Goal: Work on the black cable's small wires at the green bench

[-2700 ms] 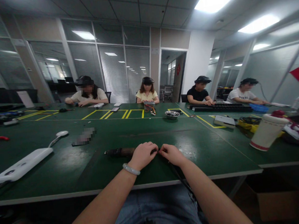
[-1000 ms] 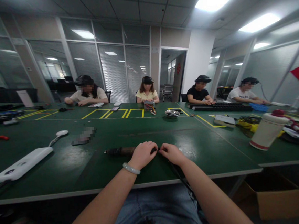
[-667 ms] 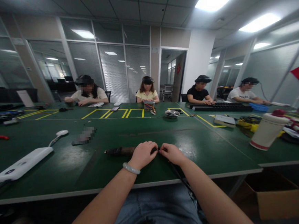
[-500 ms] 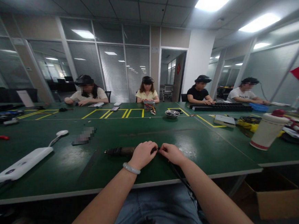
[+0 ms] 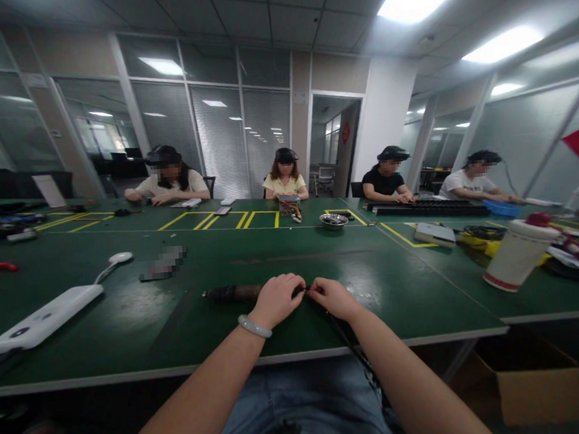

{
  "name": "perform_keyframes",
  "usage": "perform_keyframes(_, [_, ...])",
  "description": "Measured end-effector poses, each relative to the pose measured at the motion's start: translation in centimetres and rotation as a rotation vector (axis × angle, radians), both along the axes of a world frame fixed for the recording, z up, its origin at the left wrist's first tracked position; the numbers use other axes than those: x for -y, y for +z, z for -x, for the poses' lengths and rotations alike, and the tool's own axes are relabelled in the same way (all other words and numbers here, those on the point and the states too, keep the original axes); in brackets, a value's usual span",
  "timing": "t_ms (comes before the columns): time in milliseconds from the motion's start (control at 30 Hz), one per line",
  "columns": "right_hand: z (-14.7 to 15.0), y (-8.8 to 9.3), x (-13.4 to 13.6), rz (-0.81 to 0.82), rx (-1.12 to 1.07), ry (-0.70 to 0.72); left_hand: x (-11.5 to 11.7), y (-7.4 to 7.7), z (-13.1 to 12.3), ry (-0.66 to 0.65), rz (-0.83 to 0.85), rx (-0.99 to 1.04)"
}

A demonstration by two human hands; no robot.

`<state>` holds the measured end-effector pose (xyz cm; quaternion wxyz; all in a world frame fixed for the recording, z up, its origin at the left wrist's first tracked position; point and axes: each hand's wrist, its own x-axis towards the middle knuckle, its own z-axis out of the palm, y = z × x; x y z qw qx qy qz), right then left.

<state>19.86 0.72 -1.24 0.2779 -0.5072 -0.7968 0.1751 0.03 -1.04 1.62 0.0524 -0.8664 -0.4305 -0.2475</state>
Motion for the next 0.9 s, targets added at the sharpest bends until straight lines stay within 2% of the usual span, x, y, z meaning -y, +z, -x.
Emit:
perform_keyframes(333, [0.07, 0.54, 0.39, 0.014, 0.013, -0.007, 0.13, -0.01, 0.07, -0.009, -0.017, -0.012])
perform_keyframes(900, [0.09, 0.42, 0.34, -0.003, 0.008, -0.005, 0.25, 0.25, 0.02, -0.018, 0.005, -0.006])
